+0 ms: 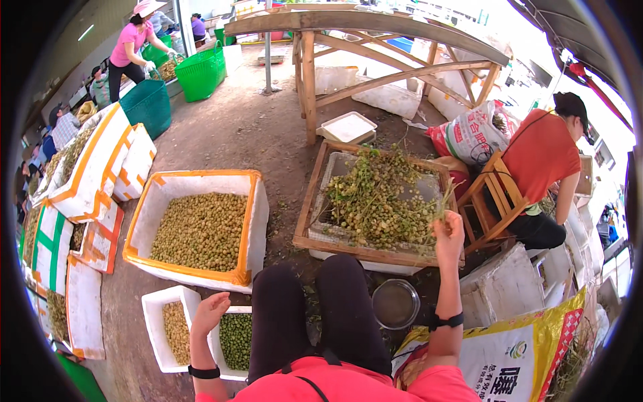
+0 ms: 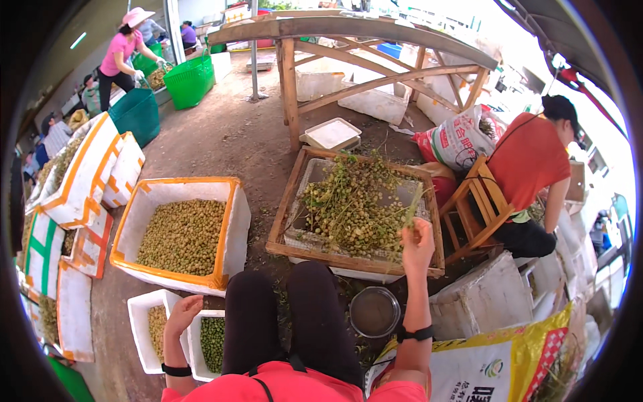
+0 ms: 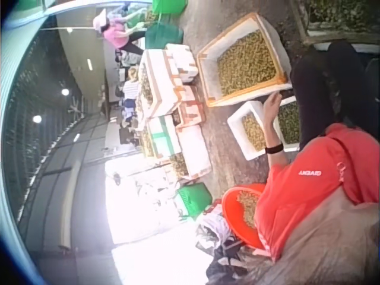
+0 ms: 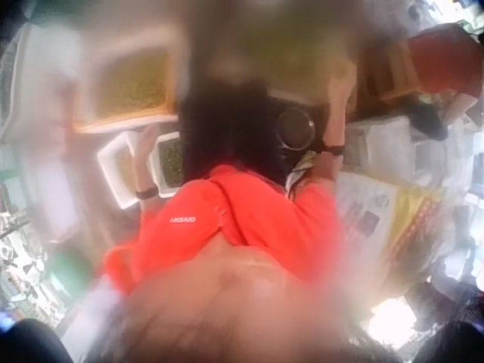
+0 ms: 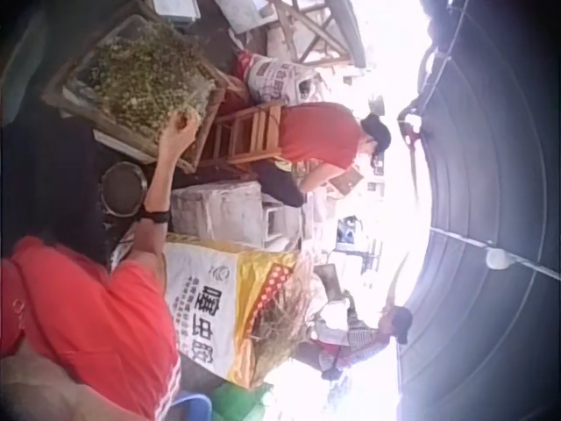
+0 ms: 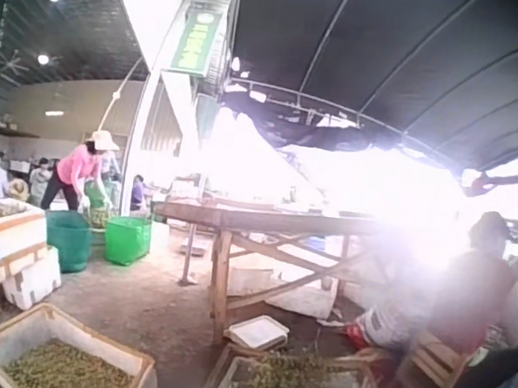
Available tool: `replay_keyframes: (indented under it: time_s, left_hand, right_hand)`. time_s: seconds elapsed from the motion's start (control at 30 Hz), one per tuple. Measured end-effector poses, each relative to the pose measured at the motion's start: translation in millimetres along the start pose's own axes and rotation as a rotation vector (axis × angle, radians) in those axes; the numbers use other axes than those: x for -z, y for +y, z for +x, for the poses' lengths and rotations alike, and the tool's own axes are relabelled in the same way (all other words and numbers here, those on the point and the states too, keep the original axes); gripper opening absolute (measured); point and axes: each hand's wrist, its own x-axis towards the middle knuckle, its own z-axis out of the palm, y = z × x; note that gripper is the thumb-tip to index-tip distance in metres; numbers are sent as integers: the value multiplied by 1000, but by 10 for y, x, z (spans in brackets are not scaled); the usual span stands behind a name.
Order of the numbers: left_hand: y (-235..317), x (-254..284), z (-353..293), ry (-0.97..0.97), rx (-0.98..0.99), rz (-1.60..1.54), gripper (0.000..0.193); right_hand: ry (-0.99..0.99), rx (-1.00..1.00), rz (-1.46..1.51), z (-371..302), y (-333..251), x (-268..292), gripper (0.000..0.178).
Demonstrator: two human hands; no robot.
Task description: Sorting and processing small green fruits from branches into crates.
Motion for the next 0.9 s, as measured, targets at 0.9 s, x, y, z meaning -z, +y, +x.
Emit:
replay_keyframes:
  time_s: [0.9]
  left_hand:
    - [173,-380,63,-46,56,6,30]
  right_hand:
    - [-207,-432,-366,845,1649,117,27]
